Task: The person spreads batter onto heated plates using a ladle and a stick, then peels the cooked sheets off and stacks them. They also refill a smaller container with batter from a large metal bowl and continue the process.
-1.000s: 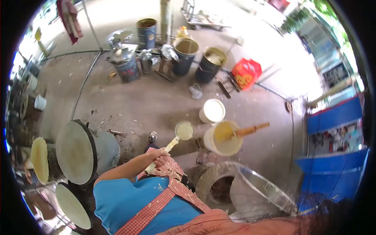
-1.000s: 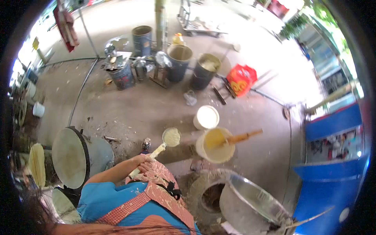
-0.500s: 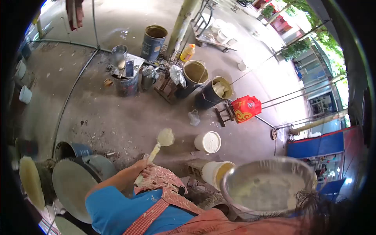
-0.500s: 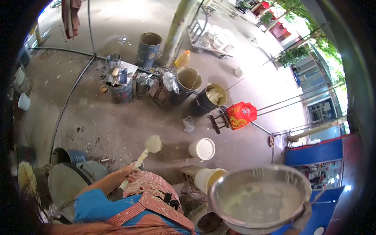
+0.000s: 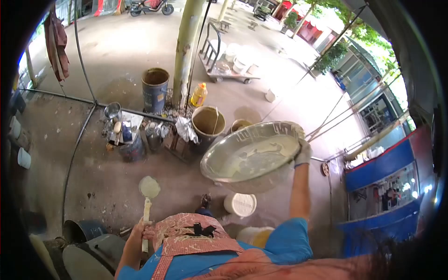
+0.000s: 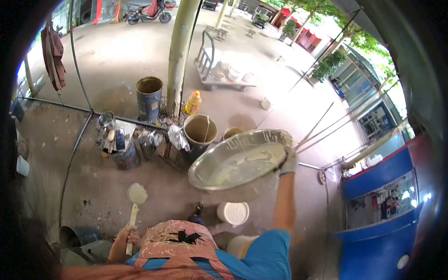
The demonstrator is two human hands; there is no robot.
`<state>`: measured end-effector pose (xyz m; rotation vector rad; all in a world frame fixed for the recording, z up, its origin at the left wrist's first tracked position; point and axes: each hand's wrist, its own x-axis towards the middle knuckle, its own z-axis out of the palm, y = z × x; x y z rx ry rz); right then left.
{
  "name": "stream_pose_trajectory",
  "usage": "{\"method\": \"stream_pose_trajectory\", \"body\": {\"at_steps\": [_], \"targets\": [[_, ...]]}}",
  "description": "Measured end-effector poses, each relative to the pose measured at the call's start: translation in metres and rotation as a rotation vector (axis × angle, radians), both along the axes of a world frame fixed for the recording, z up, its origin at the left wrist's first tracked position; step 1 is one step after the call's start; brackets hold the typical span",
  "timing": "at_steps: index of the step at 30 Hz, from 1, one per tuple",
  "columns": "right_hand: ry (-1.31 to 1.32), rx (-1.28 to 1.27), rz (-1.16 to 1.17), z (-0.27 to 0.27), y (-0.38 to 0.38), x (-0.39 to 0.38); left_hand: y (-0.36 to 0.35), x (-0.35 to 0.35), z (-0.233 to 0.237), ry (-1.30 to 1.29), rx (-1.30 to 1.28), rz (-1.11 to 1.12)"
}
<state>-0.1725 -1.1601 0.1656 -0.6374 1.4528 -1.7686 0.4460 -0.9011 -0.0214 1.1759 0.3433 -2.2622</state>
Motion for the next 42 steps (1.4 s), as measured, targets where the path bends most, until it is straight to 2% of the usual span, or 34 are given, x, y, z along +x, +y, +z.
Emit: {"method": "stream_pose_trajectory", "body": {"at_steps": [1,4,5,7,9,11,12,14,15,17,19,20,21,22,23,24,25,26,27,28,29,30,31,33,34,35,36,37,40,42], "targets": [[-0.068,-0.012,-0.025,-0.009,-0.038,-0.002,-0.013,-0.014,0.002,-0.154,-0.058,0.009],[-0.179,-0.096,-0.105,-0.04,-0.112,-0.015,-0.081,-0.072,0.026,-0.168,-0.105,0.068],[-0.198,-0.098,-0.105,-0.047,-0.125,-0.016,-0.079,-0.087,0.022,-0.172,-0.113,0.079],[-0.274,-0.149,-0.104,-0.06,-0.142,-0.013,-0.148,-0.126,0.057,-0.171,-0.114,0.089],[-0.429,-0.179,-0.191,-0.064,-0.15,0.005,-0.165,-0.139,0.052,-0.159,-0.11,0.092],[-0.474,-0.23,-0.276,-0.179,-0.187,-0.039,-0.188,-0.147,0.037,-0.148,-0.131,0.102],[-0.489,-0.23,-0.288,-0.211,-0.197,-0.044,-0.205,-0.154,0.035,-0.149,-0.138,0.101],[-0.374,-0.082,-0.522,-0.266,-0.201,-0.039,-0.236,-0.165,0.034,-0.16,-0.137,0.08],[-0.359,0.066,-0.511,-0.287,-0.193,-0.047,-0.25,-0.168,0.043,-0.171,-0.125,0.058],[-0.419,0.199,-0.42,-0.337,-0.167,-0.044,-0.283,-0.177,0.05,-0.19,-0.087,-0.005],[-0.362,0.325,-0.42,-0.39,-0.145,-0.026,-0.331,-0.2,0.058,-0.187,-0.052,-0.075],[-0.396,0.368,-0.534,-0.354,-0.149,0.005,-0.343,-0.202,0.053,-0.182,-0.044,-0.11],[-0.401,0.403,-0.444,-0.366,-0.145,0.017,-0.345,-0.187,0.047,-0.183,-0.02,-0.146],[-0.484,0.502,-0.316,-0.363,-0.142,0.03,-0.325,-0.143,0.038,-0.185,0.016,-0.186],[-0.549,0.481,-0.418,-0.356,-0.147,0.045,-0.359,-0.176,0.048,-0.191,0.053,-0.236],[-0.528,0.476,-0.455,-0.363,-0.15,0.051,-0.349,-0.147,0.045,-0.198,0.09,-0.304],[-0.438,0.384,-0.416,-0.361,-0.149,0.057,-0.432,-0.269,0.057,-0.2,0.142,-0.385],[-0.263,0.618,-0.38,-0.342,-0.145,0.058,-0.385,-0.193,0.052,-0.194,0.203,-0.469],[-0.043,0.834,-0.381,-0.307,-0.141,0.057,-0.389,-0.192,0.051,-0.182,0.265,-0.546],[0.221,0.922,-0.361,-0.329,-0.123,0.058,-0.392,-0.192,0.044,-0.178,0.315,-0.619],[0.187,0.907,-0.348,-0.313,-0.109,0.065,-0.396,-0.187,0.031,-0.082,0.291,-0.615],[0.3,0.882,-0.304,-0.296,-0.088,0.074,-0.399,-0.187,0.024,0.011,0.265,-0.588],[0.421,0.841,-0.239,-0.281,-0.068,0.083,-0.4,-0.197,0.022,0.019,0.276,-0.605],[0.121,0.685,0.002,-0.249,-0.03,0.1,-0.397,-0.214,0.023,-0.209,0.181,-0.894],[0.145,0.624,0.15,-0.244,-0.011,0.112,-0.389,-0.203,0.007,-0.08,0.143,-0.891],[0.168,0.561,0.3,-0.24,0.007,0.123,-0.381,-0.208,0.008,-0.083,0.141,-0.883],[0.274,0.546,0.323,-0.221,0.013,0.134,-0.34,-0.046,0.017,-0.089,0.142,-0.871],[0.381,0.53,0.345,-0.2,0.014,0.143,-0.331,-0.091,0.015,-0.096,0.142,-0.857],[0.369,0.513,0.439,-0.186,0.029,0.157,-0.285,-0.101,0.005,-0.109,0.148,-0.81],[0.322,0.737,0.8,-0.188,0.036,0.155,-0.243,-0.104,-0.002,-0.116,0.146,-0.764]]}}
